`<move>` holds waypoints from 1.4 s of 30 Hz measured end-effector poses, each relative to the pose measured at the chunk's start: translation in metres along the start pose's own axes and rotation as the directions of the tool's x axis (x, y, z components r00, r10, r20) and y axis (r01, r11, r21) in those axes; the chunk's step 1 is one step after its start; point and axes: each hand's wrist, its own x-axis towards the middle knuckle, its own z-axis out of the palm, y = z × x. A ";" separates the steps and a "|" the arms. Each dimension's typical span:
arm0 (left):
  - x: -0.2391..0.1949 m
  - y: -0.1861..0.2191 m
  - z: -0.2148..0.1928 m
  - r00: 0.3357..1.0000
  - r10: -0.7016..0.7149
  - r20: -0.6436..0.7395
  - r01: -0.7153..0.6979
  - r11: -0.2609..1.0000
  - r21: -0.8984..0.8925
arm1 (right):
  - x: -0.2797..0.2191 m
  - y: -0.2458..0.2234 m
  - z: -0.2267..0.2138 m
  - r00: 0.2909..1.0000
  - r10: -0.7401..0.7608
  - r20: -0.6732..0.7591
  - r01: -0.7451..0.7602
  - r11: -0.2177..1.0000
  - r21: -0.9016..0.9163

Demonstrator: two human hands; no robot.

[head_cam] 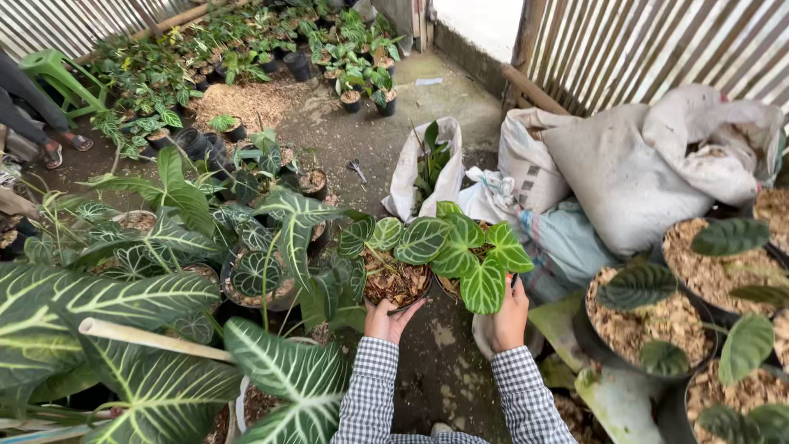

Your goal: The person sweeps a shelf with a small broom and then moves several small potted plants from the shelf to the ground by hand.

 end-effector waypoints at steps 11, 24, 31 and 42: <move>0.056 0.019 0.038 0.994 -0.029 -0.104 0.016 0.993 -0.119 | 0.066 -0.006 0.035 1.000 0.020 -0.019 -0.022 0.992 -0.127; 0.223 0.094 0.056 0.998 -0.037 0.059 0.038 0.999 -0.020 | 0.200 0.055 0.123 0.997 -0.051 -0.063 0.045 0.995 -0.087; 0.291 0.156 0.075 0.999 -0.030 -0.013 0.030 0.999 -0.029 | 0.243 0.060 0.204 0.996 0.014 -0.090 -0.024 0.994 -0.110; 0.357 0.199 0.084 0.999 -0.003 -0.053 -0.003 0.994 -0.107 | 0.326 0.094 0.259 1.000 -0.015 0.006 0.016 0.996 -0.088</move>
